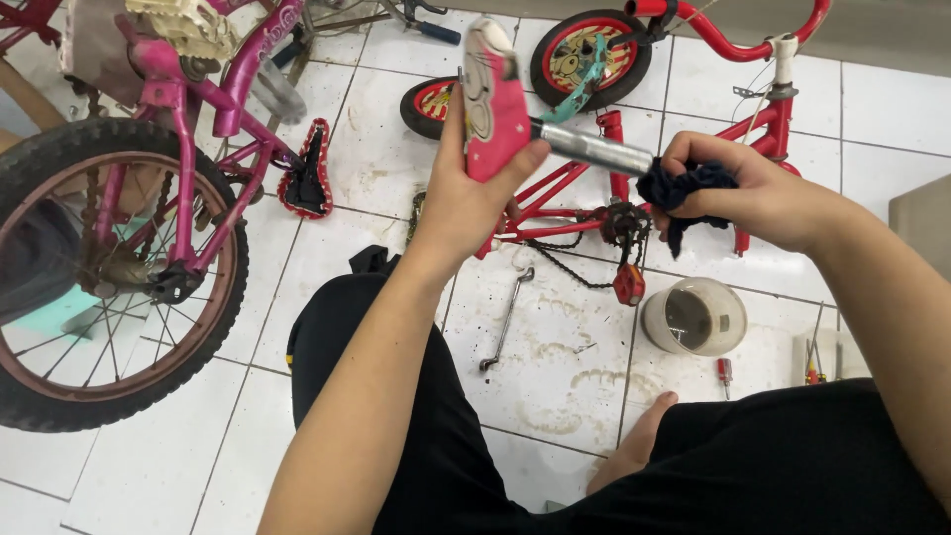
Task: Cleaning a pink bicycle seat with a cloth and using a wrench to adjust the bike frame.
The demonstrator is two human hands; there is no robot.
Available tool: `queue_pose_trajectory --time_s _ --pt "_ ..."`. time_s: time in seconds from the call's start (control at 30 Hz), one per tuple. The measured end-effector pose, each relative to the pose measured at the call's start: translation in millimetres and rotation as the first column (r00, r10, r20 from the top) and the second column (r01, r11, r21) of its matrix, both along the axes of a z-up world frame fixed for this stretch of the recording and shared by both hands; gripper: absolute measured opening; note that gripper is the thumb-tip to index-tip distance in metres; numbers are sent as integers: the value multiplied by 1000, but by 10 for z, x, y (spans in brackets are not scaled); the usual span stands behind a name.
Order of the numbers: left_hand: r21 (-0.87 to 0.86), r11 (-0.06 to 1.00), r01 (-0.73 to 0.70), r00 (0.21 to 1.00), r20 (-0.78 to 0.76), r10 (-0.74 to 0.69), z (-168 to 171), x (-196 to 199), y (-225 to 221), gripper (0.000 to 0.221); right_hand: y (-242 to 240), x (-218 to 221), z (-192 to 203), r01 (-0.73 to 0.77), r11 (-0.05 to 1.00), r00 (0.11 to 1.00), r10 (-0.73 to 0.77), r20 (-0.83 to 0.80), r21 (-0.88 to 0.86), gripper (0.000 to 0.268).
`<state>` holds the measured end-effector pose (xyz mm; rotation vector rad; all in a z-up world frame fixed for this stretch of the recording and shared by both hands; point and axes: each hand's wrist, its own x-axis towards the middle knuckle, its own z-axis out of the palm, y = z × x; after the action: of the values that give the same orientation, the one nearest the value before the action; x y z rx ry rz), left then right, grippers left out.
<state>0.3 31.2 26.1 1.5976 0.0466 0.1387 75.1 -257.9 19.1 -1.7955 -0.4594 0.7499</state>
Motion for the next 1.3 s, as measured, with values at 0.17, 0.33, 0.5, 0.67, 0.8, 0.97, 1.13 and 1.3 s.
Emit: queue_pose_trajectory --time_s 0.17,0.33,0.5,0.67,0.8,0.97,1.13,1.3 --pt "78 997 -29 985 -167 41 150 -56 37 123 144 -48 19 170 978 985 -173 12 117 15" --pt "201 979 16 960 -278 41 91 -68 -110 131 108 66 -163 263 898 965 -253 -75 354 21" --pt "70 996 57 970 -238 -39 19 -54 -222 129 440 -300 -19 89 980 921 -13 389 -180 40" --pt "43 998 37 961 -275 -24 70 -78 -205 132 231 -1 -188 50 998 989 -45 138 -27 27" --pt "12 999 34 963 -266 -30 101 -98 -226 131 273 -61 -13 36 987 996 -23 86 -154 39" --pt "-29 997 77 982 -170 -81 -36 -104 -295 116 381 -162 -18 81 968 987 -44 154 -239 40" --pt "27 998 57 958 -281 -47 150 -140 -233 136 283 -109 45 42 925 993 4 122 -376 48" --pt "-55 998 37 971 -235 -49 43 -103 -188 131 173 -84 -25 36 946 982 26 186 -323 35"
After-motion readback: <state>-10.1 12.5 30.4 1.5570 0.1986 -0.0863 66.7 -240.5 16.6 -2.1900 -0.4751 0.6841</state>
